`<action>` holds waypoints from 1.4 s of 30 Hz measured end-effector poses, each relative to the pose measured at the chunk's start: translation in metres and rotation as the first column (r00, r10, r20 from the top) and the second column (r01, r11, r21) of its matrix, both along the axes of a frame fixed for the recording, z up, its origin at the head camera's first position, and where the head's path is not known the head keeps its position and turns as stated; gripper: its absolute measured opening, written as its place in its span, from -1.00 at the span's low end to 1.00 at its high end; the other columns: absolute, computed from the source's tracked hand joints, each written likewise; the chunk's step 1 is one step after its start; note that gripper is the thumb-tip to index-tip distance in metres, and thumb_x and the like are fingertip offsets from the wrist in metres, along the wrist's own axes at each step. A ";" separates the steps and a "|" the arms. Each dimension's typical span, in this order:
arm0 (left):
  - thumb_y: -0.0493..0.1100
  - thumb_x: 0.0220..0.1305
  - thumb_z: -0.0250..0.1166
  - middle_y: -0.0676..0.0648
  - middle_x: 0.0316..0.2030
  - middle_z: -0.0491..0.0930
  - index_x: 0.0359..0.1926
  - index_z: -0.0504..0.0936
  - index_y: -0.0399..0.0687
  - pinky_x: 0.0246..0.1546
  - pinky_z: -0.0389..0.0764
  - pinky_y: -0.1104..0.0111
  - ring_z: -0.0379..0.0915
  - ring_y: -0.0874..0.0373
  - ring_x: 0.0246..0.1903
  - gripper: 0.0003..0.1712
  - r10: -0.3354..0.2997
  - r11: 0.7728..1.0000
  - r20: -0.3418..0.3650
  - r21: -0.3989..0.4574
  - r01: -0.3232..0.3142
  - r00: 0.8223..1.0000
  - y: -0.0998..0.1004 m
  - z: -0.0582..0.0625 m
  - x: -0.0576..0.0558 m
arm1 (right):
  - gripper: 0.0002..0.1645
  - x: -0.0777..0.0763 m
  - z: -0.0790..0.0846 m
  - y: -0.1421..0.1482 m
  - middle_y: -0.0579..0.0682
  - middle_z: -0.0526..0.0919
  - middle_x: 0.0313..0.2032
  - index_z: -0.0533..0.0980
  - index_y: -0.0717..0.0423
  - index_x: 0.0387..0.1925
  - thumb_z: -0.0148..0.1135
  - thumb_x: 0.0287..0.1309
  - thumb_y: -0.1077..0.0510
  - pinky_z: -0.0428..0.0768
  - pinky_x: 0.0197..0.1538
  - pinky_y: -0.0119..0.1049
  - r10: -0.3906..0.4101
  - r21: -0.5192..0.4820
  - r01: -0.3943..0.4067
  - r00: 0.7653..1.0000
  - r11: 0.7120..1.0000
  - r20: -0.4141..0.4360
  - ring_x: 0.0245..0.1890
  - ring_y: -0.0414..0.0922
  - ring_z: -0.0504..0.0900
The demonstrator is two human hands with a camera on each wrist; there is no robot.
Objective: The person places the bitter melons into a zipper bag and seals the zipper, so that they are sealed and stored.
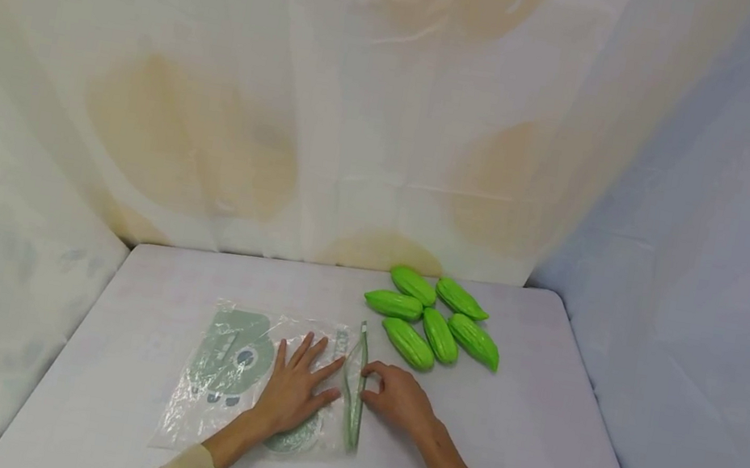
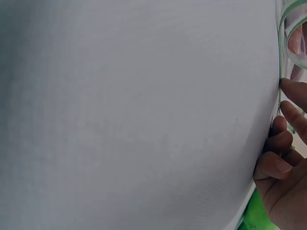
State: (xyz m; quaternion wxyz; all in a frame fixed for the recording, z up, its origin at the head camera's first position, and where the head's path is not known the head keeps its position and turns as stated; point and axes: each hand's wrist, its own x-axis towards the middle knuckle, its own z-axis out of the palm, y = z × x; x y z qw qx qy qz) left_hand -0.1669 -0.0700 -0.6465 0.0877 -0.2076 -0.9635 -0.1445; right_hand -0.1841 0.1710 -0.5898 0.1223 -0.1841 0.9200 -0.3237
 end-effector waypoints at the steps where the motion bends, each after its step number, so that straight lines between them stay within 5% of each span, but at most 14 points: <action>1: 0.38 0.41 0.04 -0.15 0.52 0.16 0.43 0.40 0.42 0.38 -0.19 -0.38 -0.17 -0.17 0.55 -0.37 -0.004 1.000 -0.017 0.012 0.005 1.000 0.000 0.000 0.000 | -0.57 0.000 0.000 0.000 -0.19 0.47 -0.55 0.61 0.01 0.10 0.42 0.20 0.03 0.39 -0.54 -0.37 0.000 -0.006 0.000 1.000 1.000 0.000 -0.56 -0.27 0.39; 8: 0.20 0.50 0.07 -0.13 0.47 0.26 0.32 0.55 0.37 0.41 0.00 -0.27 0.01 -0.12 0.51 -0.54 -0.025 0.999 -0.069 0.043 0.028 0.997 -0.003 0.000 0.000 | -0.59 0.001 0.001 0.000 -0.20 0.47 -0.56 0.61 0.01 0.08 0.42 0.21 0.05 0.38 -0.56 -0.38 0.001 -0.011 -0.001 1.000 1.000 -0.013 -0.58 -0.28 0.38; 23: 0.55 0.33 -0.08 -0.18 0.49 0.17 0.51 0.23 0.51 0.36 -0.11 -0.41 -0.12 -0.19 0.54 -0.21 -0.028 0.998 0.003 -0.052 0.028 1.000 -0.004 0.000 -0.001 | -0.56 -0.001 0.002 -0.001 -0.19 0.48 -0.53 0.60 -0.05 0.12 0.41 0.21 0.01 0.40 -0.55 -0.36 -0.010 0.006 0.010 1.000 1.000 0.022 -0.55 -0.27 0.40; 42: 0.38 0.28 0.24 -0.10 0.41 0.30 0.22 0.62 0.30 0.30 -0.13 -0.47 -0.06 -0.25 0.51 -0.41 -0.017 0.998 0.083 0.060 0.012 0.996 -0.001 0.016 -0.003 | -0.56 0.000 0.003 -0.001 -0.15 0.48 -0.55 0.60 0.01 0.11 0.42 0.20 0.05 0.37 -0.56 -0.36 -0.014 0.020 0.014 1.000 1.000 0.017 -0.57 -0.25 0.39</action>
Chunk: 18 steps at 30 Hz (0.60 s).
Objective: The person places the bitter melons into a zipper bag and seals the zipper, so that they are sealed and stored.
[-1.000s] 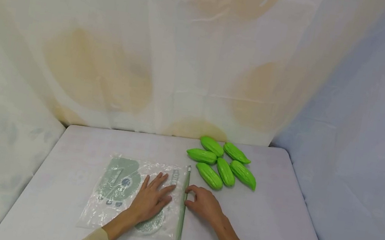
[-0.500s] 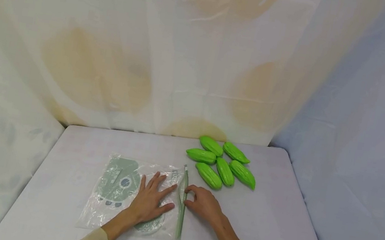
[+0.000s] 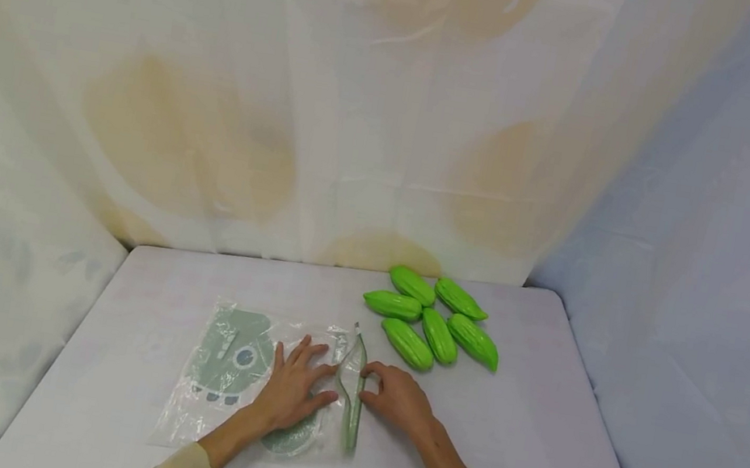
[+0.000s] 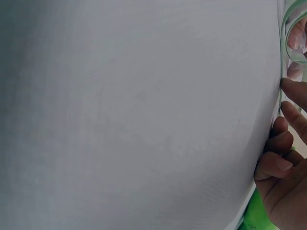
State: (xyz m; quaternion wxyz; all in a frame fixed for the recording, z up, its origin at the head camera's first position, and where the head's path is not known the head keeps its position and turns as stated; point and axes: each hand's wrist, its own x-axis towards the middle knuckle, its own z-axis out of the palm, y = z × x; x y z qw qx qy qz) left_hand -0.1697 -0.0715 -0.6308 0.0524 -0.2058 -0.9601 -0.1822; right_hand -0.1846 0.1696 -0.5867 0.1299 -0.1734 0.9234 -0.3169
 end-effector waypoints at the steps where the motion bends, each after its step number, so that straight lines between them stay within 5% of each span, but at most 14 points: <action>1: 0.36 0.28 0.25 -0.08 0.40 0.32 0.20 0.63 0.28 0.33 -0.12 -0.45 -0.05 -0.23 0.51 -0.43 -0.002 1.000 -0.004 0.005 0.002 1.000 0.000 0.000 0.000 | -0.56 0.000 0.000 0.000 -0.15 0.48 -0.55 0.60 0.01 0.11 0.42 0.20 0.05 0.37 -0.56 -0.36 0.000 0.000 0.000 1.000 1.000 0.000 -0.57 -0.25 0.39; 9: 0.25 0.31 0.29 -0.01 0.42 0.35 0.23 0.59 0.13 0.47 0.02 -0.11 0.01 -0.02 0.52 -0.44 -0.047 0.999 -0.020 0.027 0.048 0.999 -0.001 0.001 -0.001 | -0.56 0.001 -0.002 0.001 -0.17 0.47 -0.56 0.60 -0.01 0.10 0.43 0.19 0.04 0.37 -0.57 -0.36 -0.002 0.004 0.002 1.000 1.000 -0.009 -0.58 -0.26 0.39; 18: 0.31 0.31 0.26 0.00 0.35 0.41 0.55 0.18 0.34 0.31 0.23 -0.20 0.23 -0.05 0.42 -0.14 -0.085 0.996 -0.079 -0.041 0.082 0.993 -0.002 -0.001 -0.002 | -0.55 0.000 -0.002 0.001 -0.18 0.47 -0.57 0.60 -0.02 0.10 0.44 0.18 0.03 0.37 -0.57 -0.37 0.004 0.009 -0.003 1.000 1.000 -0.026 -0.58 -0.28 0.39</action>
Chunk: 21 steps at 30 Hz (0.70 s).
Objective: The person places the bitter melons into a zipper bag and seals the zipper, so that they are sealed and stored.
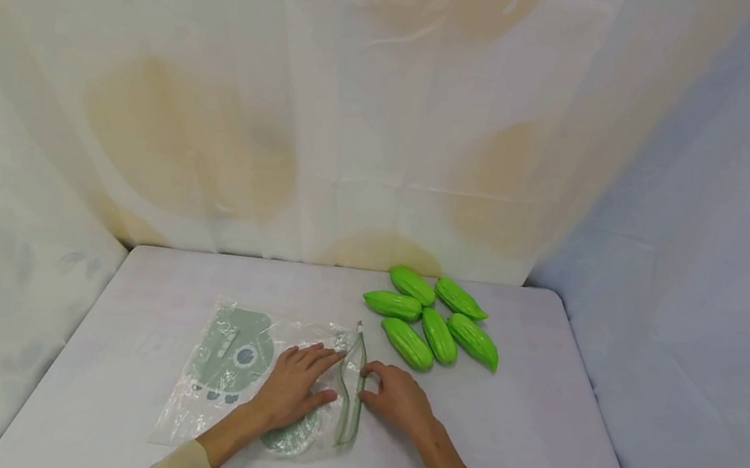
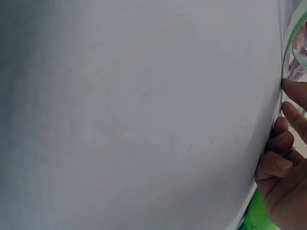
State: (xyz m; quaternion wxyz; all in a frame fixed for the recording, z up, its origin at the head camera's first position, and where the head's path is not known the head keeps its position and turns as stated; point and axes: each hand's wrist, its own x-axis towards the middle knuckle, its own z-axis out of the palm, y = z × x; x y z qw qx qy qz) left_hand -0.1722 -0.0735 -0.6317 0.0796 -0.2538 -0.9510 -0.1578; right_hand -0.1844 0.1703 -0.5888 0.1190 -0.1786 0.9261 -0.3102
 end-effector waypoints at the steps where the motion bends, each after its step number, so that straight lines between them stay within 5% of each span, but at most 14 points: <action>1: 0.33 0.31 0.25 0.00 0.34 0.41 0.56 0.13 0.38 0.28 0.23 -0.23 0.23 -0.07 0.41 -0.12 -0.008 1.000 -0.013 -0.015 0.008 1.000 0.000 0.000 0.000 | -0.55 0.000 0.000 0.000 -0.19 0.47 -0.57 0.60 -0.03 0.10 0.44 0.18 0.03 0.37 -0.57 -0.37 0.002 0.001 -0.002 1.000 1.000 -0.002 -0.58 -0.28 0.39; 5: 0.41 0.31 0.17 -0.03 0.33 0.38 0.56 0.06 0.52 0.23 0.22 -0.33 0.20 -0.10 0.41 -0.12 -0.033 0.997 -0.028 -0.076 0.030 0.999 0.001 -0.001 -0.002 | -0.55 0.000 0.000 0.000 -0.19 0.48 -0.57 0.60 -0.04 0.10 0.43 0.18 0.02 0.37 -0.57 -0.37 0.007 0.001 -0.007 1.000 1.000 -0.007 -0.59 -0.28 0.38; 10: 0.46 0.30 0.12 -0.02 0.34 0.35 0.51 0.20 0.55 0.26 0.19 -0.33 0.15 -0.09 0.43 -0.21 -0.024 0.994 0.006 -0.102 0.025 1.000 0.001 0.001 -0.003 | -0.55 0.000 0.000 0.000 -0.19 0.48 -0.56 0.59 -0.04 0.11 0.43 0.18 0.02 0.36 -0.58 -0.37 0.013 0.005 -0.013 1.000 1.000 -0.007 -0.58 -0.28 0.38; 21: 0.46 0.28 0.16 0.05 0.35 0.40 0.13 0.55 0.40 0.26 0.15 -0.36 0.16 -0.14 0.44 -0.47 -0.044 0.999 0.018 -0.024 0.045 0.999 -0.002 0.004 -0.001 | -0.55 0.000 0.000 -0.001 -0.19 0.46 -0.56 0.60 -0.05 0.10 0.44 0.17 0.02 0.35 -0.56 -0.36 -0.005 0.020 0.005 1.000 1.000 0.011 -0.57 -0.27 0.39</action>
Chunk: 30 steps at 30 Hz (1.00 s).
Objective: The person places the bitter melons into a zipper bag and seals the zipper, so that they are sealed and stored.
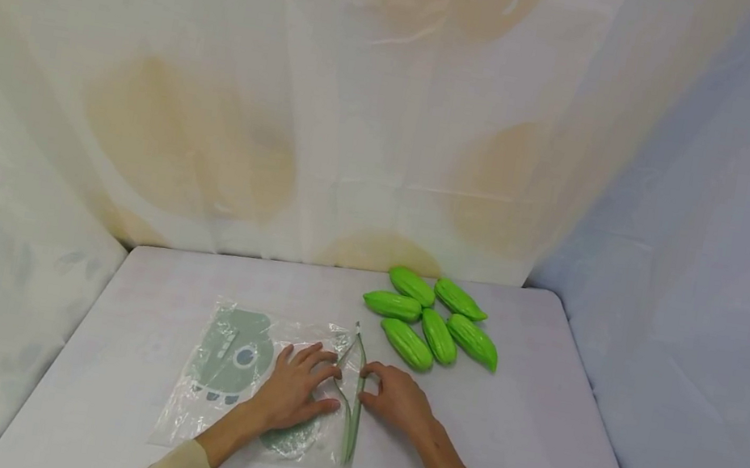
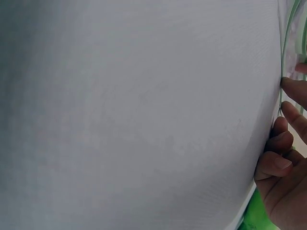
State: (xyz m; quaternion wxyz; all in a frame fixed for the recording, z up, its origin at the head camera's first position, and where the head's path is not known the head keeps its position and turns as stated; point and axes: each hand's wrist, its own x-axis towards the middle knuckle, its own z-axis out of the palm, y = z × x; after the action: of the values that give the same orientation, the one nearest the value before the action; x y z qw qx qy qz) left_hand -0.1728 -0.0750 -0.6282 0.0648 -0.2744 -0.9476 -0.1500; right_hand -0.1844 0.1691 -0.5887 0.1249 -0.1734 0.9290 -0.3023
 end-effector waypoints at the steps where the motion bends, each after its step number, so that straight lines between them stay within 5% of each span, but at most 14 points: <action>1: 0.46 0.28 0.17 0.05 0.35 0.40 0.11 0.55 0.38 0.26 0.15 -0.37 0.16 -0.14 0.44 -0.48 -0.005 1.000 -0.002 0.012 0.005 1.000 0.000 0.000 0.000 | -0.55 0.000 0.000 0.000 -0.19 0.46 -0.56 0.60 -0.04 0.10 0.44 0.17 0.03 0.35 -0.56 -0.36 0.003 -0.001 -0.003 1.000 1.000 -0.003 -0.57 -0.27 0.38; 9: 0.41 0.31 0.18 0.15 0.30 0.49 0.07 0.62 0.25 0.36 0.02 -0.32 0.17 0.06 0.46 -0.48 -0.039 0.995 -0.026 0.087 0.041 0.999 -0.003 0.002 0.001 | -0.56 0.000 0.000 0.000 -0.20 0.45 -0.56 0.60 -0.05 0.08 0.44 0.17 0.02 0.34 -0.56 -0.36 0.010 -0.002 -0.010 1.000 1.000 -0.019 -0.57 -0.28 0.37; 23: 0.35 0.28 0.26 0.15 0.08 0.61 -0.15 0.69 0.40 0.28 0.20 -0.27 0.36 0.04 0.31 -0.70 -0.049 0.983 -0.033 0.177 0.055 0.998 -0.002 -0.001 -0.003 | -0.56 -0.001 -0.002 0.000 -0.20 0.44 -0.56 0.60 -0.06 0.08 0.44 0.17 0.02 0.33 -0.57 -0.36 0.008 -0.002 -0.008 0.999 1.000 -0.031 -0.58 -0.28 0.36; 30: 0.33 0.36 0.18 0.06 0.17 0.57 -0.24 0.53 0.26 0.30 0.19 -0.28 0.32 0.01 0.36 -0.67 -0.061 0.973 -0.065 0.218 0.073 0.996 -0.006 -0.004 -0.005 | -0.57 0.000 -0.001 0.001 -0.20 0.45 -0.56 0.60 -0.07 0.08 0.45 0.17 0.00 0.33 -0.57 -0.37 0.009 -0.003 -0.009 1.000 1.000 -0.030 -0.58 -0.28 0.37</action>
State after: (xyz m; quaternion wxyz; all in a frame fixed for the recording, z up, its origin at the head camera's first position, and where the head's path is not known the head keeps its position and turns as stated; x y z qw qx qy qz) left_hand -0.1773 -0.0811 -0.6326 0.1170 -0.3015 -0.9131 -0.2483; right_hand -0.1843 0.1697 -0.5899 0.1122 -0.1823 0.9295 -0.3005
